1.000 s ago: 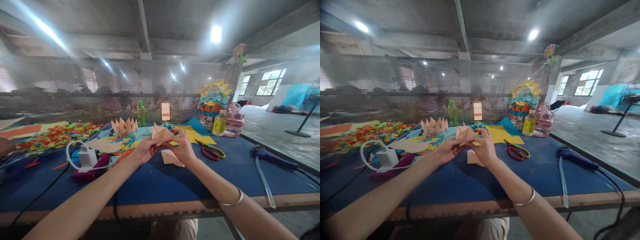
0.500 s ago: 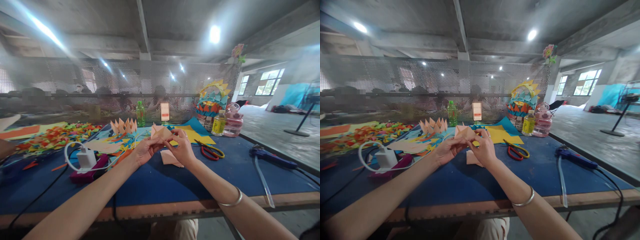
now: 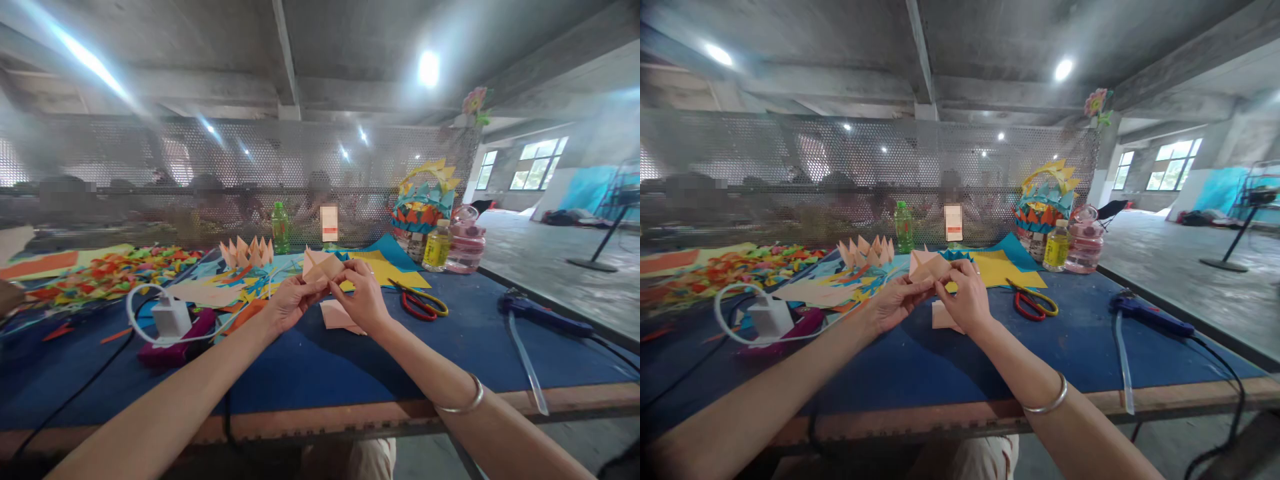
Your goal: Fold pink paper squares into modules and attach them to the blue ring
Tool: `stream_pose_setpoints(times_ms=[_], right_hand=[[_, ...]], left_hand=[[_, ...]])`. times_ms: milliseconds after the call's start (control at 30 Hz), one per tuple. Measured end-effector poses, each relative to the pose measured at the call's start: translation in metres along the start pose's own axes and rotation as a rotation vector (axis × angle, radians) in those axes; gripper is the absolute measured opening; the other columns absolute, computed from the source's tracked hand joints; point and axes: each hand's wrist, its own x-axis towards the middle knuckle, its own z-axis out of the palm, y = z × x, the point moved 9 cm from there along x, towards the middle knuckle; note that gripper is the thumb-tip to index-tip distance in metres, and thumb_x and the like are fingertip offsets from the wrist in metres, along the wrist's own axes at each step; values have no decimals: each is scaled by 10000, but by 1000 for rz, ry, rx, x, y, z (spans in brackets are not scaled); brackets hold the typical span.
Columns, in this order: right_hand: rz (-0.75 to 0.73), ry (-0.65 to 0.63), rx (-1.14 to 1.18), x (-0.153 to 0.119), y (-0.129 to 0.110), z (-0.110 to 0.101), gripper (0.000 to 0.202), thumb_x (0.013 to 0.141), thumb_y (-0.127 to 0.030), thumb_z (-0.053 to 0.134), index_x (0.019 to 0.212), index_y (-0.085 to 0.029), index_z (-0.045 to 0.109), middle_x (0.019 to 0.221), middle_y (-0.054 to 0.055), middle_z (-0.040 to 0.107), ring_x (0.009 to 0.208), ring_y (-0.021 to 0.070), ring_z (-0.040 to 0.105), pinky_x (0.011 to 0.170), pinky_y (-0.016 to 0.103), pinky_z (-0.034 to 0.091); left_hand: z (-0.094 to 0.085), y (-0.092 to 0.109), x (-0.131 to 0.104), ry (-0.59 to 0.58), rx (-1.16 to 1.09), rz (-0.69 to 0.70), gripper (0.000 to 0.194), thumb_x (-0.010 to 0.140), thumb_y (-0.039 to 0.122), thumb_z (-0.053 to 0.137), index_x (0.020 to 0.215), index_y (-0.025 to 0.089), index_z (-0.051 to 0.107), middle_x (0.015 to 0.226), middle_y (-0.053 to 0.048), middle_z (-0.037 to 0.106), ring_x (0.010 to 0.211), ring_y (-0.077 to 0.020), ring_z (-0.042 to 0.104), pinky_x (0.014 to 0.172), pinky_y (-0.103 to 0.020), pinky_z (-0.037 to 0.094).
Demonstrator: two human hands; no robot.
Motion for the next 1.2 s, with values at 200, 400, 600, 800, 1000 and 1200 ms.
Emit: stream_pose_setpoints(times_ms=[200,400,600,800,1000,1200], right_hand=[[35,-14,42,0,2,2,152,837,-274,637,696,-217,628,946,77,598,980,249,560,903,411,447],[144,-34,159,-2,10,4,94,850,-293,593,889,-208,579,935,72,620,914,219,588,807,363,475],[333,-78,307,-6,25,14,335,843,-310,519,1142,-169,471,930,61,619,771,163,605,591,259,475],[426,-192,354,-10,33,29,350,766,-472,630,918,-160,581,816,57,652,741,181,613,604,273,469],[463,-222,349,-13,38,32,375,728,-545,664,702,-177,598,718,42,669,696,177,608,629,276,450],[469,-248,363,-13,39,36,399,749,-555,633,667,-166,648,661,28,673,650,164,593,596,256,424]], left_hand=[[-6,1,2,39,18,30,154,704,-74,728,796,49,723,783,-85,756,663,-144,713,682,-208,610],[-10,6,-1,116,21,50,169,703,-101,703,731,65,700,720,-67,745,611,-134,705,617,-191,604],[-15,10,0,173,15,62,174,724,-105,654,760,58,703,711,-67,741,574,-122,688,575,-178,588],[-15,10,-1,166,16,79,189,696,-106,663,726,75,709,701,-56,738,612,-131,691,614,-190,588],[-19,10,-1,183,24,88,174,648,-87,728,696,78,702,681,-50,734,602,-129,687,623,-197,588],[-20,7,2,163,34,72,152,661,-80,723,694,68,710,679,-60,736,594,-128,690,623,-190,588]])
